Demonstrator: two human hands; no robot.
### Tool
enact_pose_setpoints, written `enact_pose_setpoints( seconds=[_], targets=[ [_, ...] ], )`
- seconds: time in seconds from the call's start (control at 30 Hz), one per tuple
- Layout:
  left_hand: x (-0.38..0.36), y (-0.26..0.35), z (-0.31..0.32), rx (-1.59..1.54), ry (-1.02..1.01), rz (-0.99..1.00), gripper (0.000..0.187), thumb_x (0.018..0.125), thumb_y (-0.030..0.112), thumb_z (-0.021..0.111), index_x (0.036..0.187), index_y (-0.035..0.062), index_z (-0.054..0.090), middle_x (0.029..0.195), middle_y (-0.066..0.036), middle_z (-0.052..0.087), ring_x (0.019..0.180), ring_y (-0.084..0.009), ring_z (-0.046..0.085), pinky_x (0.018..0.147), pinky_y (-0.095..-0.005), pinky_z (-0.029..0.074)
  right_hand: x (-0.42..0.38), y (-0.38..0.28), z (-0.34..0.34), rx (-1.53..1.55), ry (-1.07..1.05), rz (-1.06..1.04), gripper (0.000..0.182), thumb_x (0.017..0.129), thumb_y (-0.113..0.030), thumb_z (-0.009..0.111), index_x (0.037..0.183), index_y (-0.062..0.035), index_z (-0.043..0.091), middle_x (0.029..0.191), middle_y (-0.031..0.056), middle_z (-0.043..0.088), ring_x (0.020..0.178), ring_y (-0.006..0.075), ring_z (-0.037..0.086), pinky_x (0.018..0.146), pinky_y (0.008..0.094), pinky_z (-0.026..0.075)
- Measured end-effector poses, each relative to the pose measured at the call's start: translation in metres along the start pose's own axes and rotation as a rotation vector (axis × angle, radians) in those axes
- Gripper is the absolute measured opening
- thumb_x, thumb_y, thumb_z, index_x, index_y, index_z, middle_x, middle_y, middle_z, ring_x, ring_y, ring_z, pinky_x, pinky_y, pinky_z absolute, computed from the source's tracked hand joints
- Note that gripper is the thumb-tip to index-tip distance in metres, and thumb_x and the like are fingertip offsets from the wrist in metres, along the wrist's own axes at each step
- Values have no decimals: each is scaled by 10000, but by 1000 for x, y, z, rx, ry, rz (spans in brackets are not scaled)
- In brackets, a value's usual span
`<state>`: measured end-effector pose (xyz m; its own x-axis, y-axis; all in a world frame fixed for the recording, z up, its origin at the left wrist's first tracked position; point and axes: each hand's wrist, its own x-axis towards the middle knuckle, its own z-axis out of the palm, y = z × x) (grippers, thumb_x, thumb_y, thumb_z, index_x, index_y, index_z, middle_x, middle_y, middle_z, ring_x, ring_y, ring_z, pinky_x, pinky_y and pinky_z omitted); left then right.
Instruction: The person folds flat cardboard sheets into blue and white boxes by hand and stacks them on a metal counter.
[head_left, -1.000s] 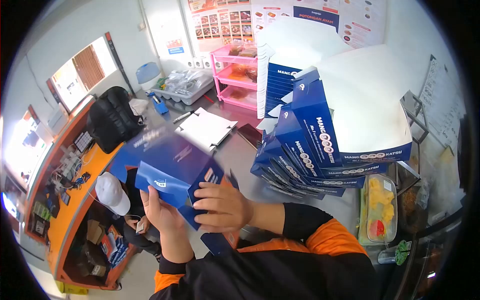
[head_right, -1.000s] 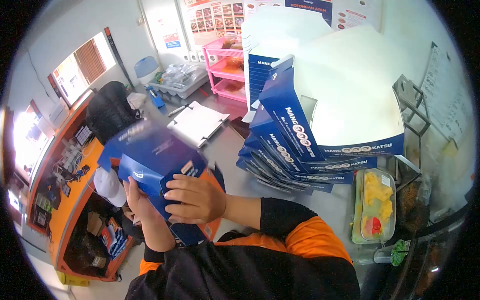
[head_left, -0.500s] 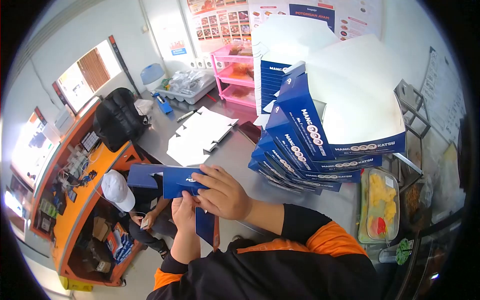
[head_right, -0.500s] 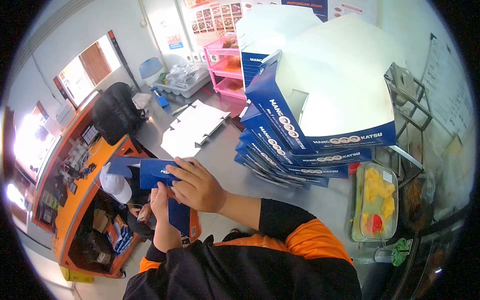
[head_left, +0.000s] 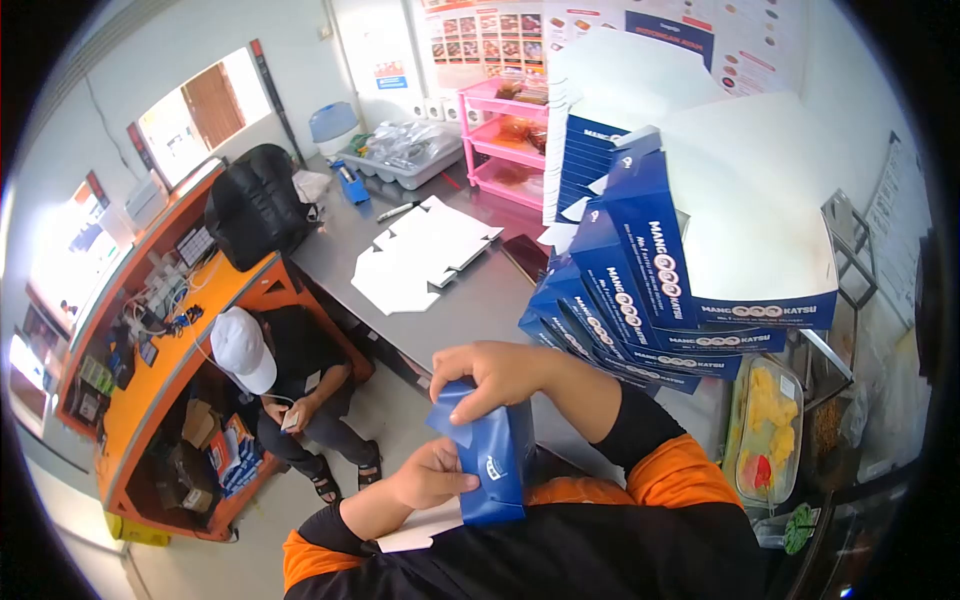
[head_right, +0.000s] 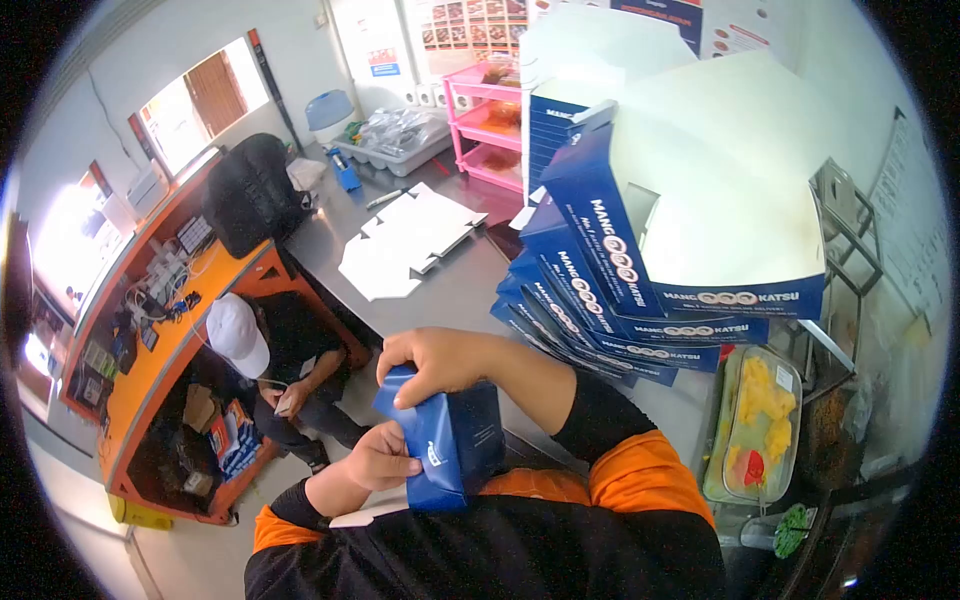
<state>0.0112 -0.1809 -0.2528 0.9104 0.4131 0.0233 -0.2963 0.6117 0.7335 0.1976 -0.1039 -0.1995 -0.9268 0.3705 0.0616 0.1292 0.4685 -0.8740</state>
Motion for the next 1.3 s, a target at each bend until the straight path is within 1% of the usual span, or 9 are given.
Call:
enact_pose_setpoints(
  seconds=[0.2,0.33,0.43,0.57,0.7,0.87,0.97,1.03,1.3],
  targets=[
    [-3,-5,-23,285,-53,77,395,817,-14,527,1200,-20,430,1109,-99,539,1022,-172,512,897,-323,390,5,-16,-2,279,-286,-50,301,732,-150,641,995,-9,599,775,43,569,727,125,538,696,247,420],
    [-26,33,-98,-56,-239,209,759,820,617,343,1161,-50,463,1092,-167,555,996,-305,537,841,-385,436,0,-5,-29,645,541,-48,310,706,-66,611,1015,-35,603,745,11,581,701,68,546,665,204,438],
    [-22,55,-60,-482,293,1061,739,833,609,310,1316,49,299,1329,-128,364,1171,-304,397,981,-408,314,15,-5,-42,1154,1032,-260,342,769,-41,520,1109,-10,493,838,85,583,724,146,579,676,271,482],
    [-50,56,-59,0,71,964,927,724,714,400,1308,2,293,1338,-178,334,1213,-316,342,1004,-462,255,40,38,-38,1231,1300,-227,266,830,-107,457,1084,-38,487,893,90,579,771,172,576,678,311,485],
    [-73,57,-47,659,816,1117,573,786,312,616,1173,-68,432,1118,-173,531,1000,-249,533,884,-358,406,54,61,-18,1120,1285,91,236,870,-216,416,1019,-74,532,910,59,589,811,180,569,707,325,464],
    [-68,53,-39,404,1089,1059,320,784,53,563,1076,-64,501,962,-134,590,821,-195,588,755,-302,469,55,73,4,1171,1271,44,285,862,-256,440,1088,-97,511,1019,99,548,930,194,529,816,335,422],
    [-66,53,-46,281,1140,1153,276,803,61,523,1054,-54,507,948,-133,591,817,-213,595,749,-327,481,56,56,36,-264,1552,-188,396,825,-261,510,1197,-140,451,1160,152,446,1110,239,413,952,424,301],
    [-63,51,-50,219,1150,1148,263,815,79,507,1046,-47,508,945,-135,591,822,-223,596,752,-342,485,41,36,55,-746,912,-304,518,765,-208,582,1253,-177,411,1293,169,321,1247,269,252,1013,505,144],
    [-24,44,-36,-11,895,1018,337,841,97,497,1146,-22,420,1038,-147,554,883,-245,587,796,-374,481,36,11,47,-802,783,-543,464,666,-49,575,1116,-162,552,1290,105,414,1196,339,373,1009,490,224]
  ],
)
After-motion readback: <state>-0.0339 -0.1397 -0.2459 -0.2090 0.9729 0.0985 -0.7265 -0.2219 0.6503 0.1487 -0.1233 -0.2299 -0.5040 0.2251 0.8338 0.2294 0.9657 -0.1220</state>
